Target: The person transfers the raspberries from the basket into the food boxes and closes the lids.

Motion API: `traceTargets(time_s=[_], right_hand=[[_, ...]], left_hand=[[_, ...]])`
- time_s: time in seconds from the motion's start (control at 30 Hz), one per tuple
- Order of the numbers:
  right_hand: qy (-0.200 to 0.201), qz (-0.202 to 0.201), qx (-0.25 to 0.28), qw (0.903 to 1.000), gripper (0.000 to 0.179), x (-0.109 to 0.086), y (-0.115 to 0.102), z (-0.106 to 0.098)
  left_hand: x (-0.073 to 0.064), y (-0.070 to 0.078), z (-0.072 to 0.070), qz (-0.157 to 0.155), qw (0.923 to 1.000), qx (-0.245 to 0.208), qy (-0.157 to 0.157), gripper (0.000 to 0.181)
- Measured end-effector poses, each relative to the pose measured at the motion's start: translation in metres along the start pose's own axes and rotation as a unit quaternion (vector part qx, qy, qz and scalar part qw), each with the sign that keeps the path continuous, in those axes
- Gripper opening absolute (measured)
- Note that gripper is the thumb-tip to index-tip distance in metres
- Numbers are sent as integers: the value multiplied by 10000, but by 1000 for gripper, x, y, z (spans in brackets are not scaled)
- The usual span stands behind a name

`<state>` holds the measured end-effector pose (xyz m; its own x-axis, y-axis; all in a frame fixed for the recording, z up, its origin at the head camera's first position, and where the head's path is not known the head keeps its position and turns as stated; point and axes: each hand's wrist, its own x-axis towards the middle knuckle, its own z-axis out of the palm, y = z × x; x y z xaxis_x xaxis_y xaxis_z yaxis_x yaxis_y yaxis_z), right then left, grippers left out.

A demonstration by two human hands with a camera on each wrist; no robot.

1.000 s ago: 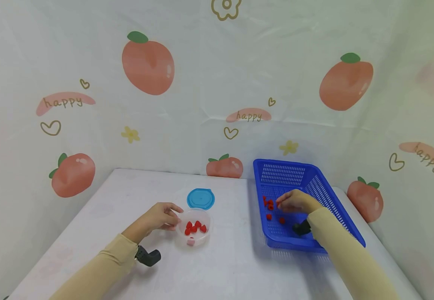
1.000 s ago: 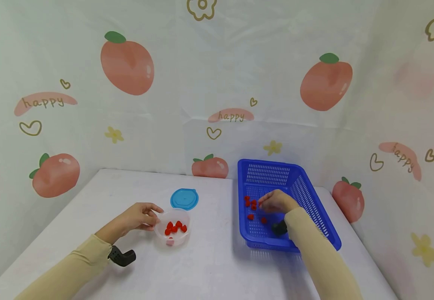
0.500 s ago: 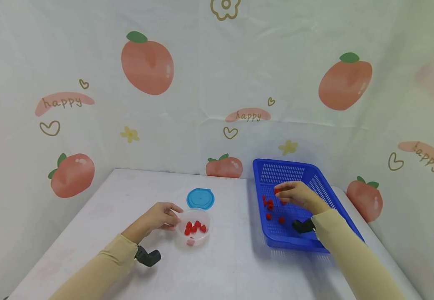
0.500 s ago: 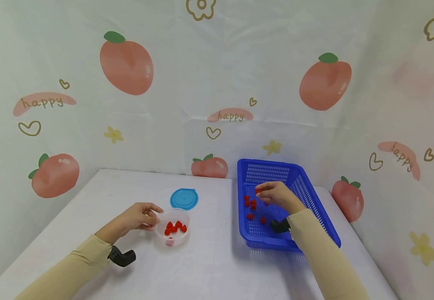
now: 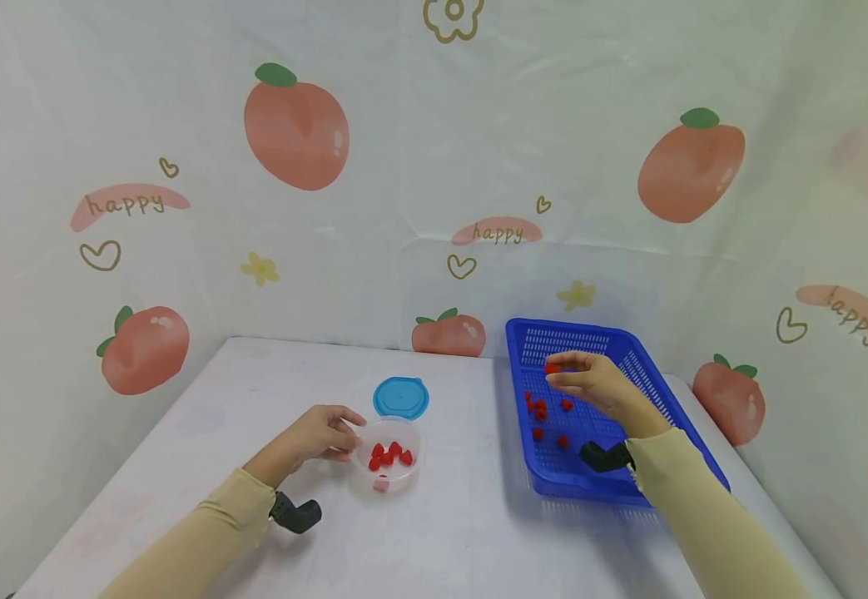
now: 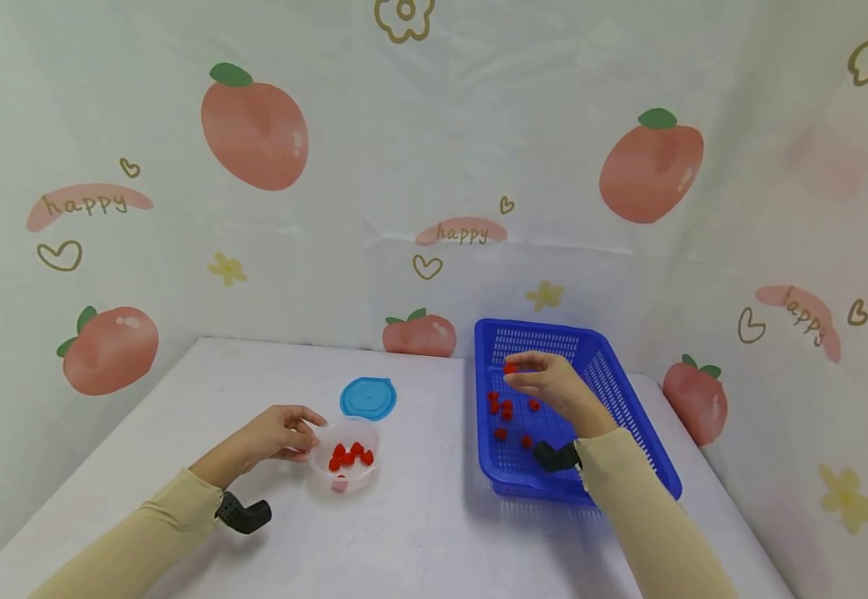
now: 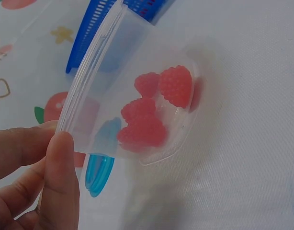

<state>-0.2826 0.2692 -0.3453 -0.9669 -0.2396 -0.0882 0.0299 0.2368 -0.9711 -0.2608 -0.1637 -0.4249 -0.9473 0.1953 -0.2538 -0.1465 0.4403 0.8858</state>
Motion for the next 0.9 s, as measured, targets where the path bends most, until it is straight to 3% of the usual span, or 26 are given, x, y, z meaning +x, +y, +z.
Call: traceTargets(time_s=[0.33,0.67,0.9], right_hand=[[-38,-86,-353,9993,42,-9,-16,30],[-269,-342,333,9985,22,-13,-26,70],[-403,-440,678,9959,23,-15,-27,106]], left_hand=[[-1,0,0,-21,10000,2,-43,33],[1,-1,-1,1,10000,0,-91,34],[1,-1,0,-20,10000,-37,-76,34]])
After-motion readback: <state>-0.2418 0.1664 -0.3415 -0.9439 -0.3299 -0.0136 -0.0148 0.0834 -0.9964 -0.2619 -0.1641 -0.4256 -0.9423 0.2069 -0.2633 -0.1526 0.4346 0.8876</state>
